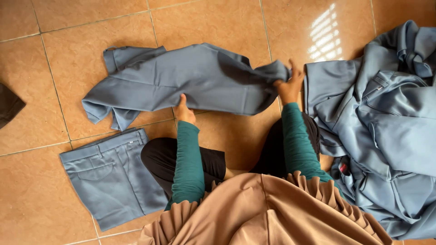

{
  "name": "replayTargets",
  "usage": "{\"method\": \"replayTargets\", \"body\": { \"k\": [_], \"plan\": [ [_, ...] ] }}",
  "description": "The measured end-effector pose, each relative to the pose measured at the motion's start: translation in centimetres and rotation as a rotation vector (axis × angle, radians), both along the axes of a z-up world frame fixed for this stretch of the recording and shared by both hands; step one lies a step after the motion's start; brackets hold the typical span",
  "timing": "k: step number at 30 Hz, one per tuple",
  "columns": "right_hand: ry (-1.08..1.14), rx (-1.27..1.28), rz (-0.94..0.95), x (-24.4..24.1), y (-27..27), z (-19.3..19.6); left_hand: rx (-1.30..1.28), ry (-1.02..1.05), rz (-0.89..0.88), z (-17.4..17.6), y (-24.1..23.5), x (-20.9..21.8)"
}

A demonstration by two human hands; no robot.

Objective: The person sits on a tiled floor and folds several pairs of light blue trousers by hand. They smooth out each pair, fold the legs together, and then fold the garment into a compact rectangle, placing the finished items in a neat stack.

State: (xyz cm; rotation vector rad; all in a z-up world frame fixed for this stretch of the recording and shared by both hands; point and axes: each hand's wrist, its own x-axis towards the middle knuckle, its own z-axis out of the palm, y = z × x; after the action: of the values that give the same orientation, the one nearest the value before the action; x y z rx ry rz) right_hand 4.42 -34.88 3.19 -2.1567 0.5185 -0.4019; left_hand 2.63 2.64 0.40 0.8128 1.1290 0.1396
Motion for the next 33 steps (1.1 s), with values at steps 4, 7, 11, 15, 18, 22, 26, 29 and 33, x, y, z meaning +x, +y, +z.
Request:
{"method": "replayTargets", "body": {
  "k": [4,7,11,15,18,22,26,29,33],
  "plan": [
    [-0.172,-0.067,-0.036,2.1,-6.9,1.3,0.019,-0.008,0.110,-0.4,3.4,1.4],
    [-0.135,-0.050,-0.111,0.7,-9.6,1.2,0.063,0.039,0.279,-6.7,6.2,0.2],
    [0.059,-0.132,-0.013,-1.1,-7.6,-4.4,0.084,0.129,0.199,-2.8,2.5,-1.7],
    [0.226,-0.081,0.142,-1.6,0.3,-8.2,-0.017,0.082,0.033,-4.6,-2.7,-3.5],
    [0.267,-0.136,0.123,-0.6,8.1,-3.7,-0.069,0.086,-0.077,0.0,-4.6,-4.5],
    [0.498,-0.223,0.136,1.4,12.1,-1.5,-0.155,0.024,-0.008,0.2,-3.7,-4.3],
    [0.496,-0.233,0.038,2.7,8.6,-8.7,-0.364,-0.167,-0.058,-1.1,-2.1,-4.1],
    [0.453,0.030,-0.066,3.2,5.6,-11.0,-0.508,-0.242,-0.014,-1.6,-2.0,-3.4],
    [0.239,1.012,-0.285,5.8,0.1,-7.3,-0.436,-0.192,-0.033,-0.1,-1.3,0.8]
  ]
}}
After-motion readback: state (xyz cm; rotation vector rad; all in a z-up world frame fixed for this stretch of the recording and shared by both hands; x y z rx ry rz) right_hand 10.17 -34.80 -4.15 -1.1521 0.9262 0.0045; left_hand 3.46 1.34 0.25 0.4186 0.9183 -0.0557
